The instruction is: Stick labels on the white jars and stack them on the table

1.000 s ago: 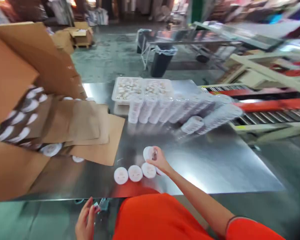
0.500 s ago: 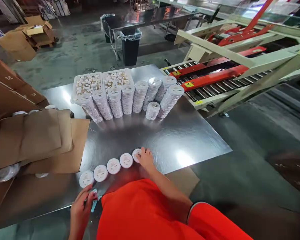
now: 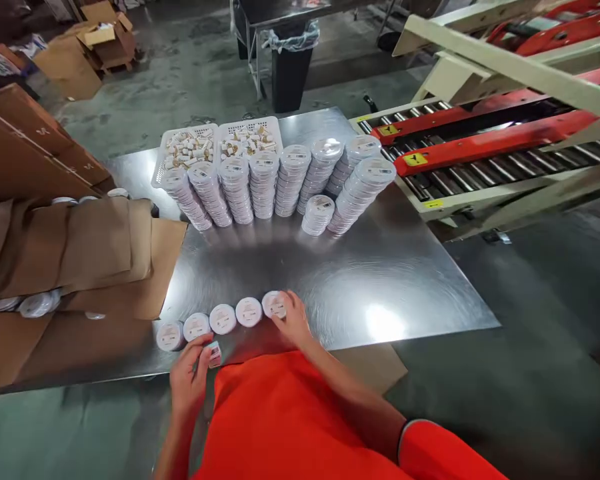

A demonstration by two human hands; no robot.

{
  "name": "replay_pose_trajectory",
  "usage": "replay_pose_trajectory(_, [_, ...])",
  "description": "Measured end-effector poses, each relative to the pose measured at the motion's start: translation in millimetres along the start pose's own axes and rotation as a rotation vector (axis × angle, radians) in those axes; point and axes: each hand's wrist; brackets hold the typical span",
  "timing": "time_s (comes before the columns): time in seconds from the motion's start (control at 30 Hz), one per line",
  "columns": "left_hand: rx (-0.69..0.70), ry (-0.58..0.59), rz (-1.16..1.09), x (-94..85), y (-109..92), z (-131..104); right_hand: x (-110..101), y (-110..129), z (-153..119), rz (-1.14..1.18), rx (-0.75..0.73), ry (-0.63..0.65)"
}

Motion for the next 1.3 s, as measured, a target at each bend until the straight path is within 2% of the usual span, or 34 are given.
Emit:
replay_pose_trajectory(0.07, [0.027, 0.015, -0.076, 4.1, -21.8, 9.9, -5.7, 26.3, -10.0, 0.363, -0.110, 0.133])
replay_pose_trajectory(0.13, [0.043, 0.033, -0.122, 8.2, -37.4, 16.9, -9.0, 57.6, -22.3, 0.705, -0.218, 0.324])
replay_pose_trajectory(0.2, [0.043, 0.037, -0.147, 12.3, -45.4, 19.8, -9.9, 87.6, -33.7, 0.880, -0.287, 0.425])
replay_pose_trajectory(0.27, [0.030, 0.023, -0.165, 16.1, -46.1, 19.3, -9.8, 110.0, -41.6, 0.920, -0.292, 0.421])
replay_pose_trajectory(0.37, [-0.002, 0.010, -0.228, 21.1, -39.4, 14.4, -10.2, 123.8, -46.4, 0.915, -0.229, 0.369])
replay_pose_trajectory(0.53, [-0.157, 0.122, -0.430, 30.0, -32.5, 6.5, -11.1, 114.2, -49.2, 0.881, -0.177, 0.336])
replay_pose_trajectory(0.63, [-0.197, 0.146, -0.440, 37.0, -35.0, 4.9, -8.8, 106.3, -51.3, 0.857, -0.149, 0.305])
replay_pose_trajectory(0.83, [-0.138, 0.063, -0.225, 58.0, -34.4, 4.4, -8.2, 95.7, -54.6, 0.874, -0.062, 0.255])
replay_pose_trajectory(0.93, [-0.093, 0.052, -0.130, 71.0, -31.0, 4.4, -11.1, 89.0, -55.7, 0.830, -0.042, 0.181])
replay_pose_trajectory(1.03, [-0.065, 0.075, -0.081, 83.8, -28.9, 4.1, -12.5, 79.8, -55.6, 0.798, -0.005, 0.100])
replay_pose_trajectory(1.17, [-0.050, 0.109, -0.051, 99.3, -26.5, 3.2, -10.5, 62.3, -52.4, 0.784, 0.058, 0.064])
replay_pose_trajectory(1.3, [0.014, 0.146, 0.013, 114.7, -18.5, 3.5, -9.7, 30.9, -37.6, 0.697, 0.067, -0.056])
Point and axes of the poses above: each hand's wrist, its own z-axis towards the middle knuckle, its own x-axis out of the palm, y = z × x, and after that the axes turned 4 degrees about z, right-handed
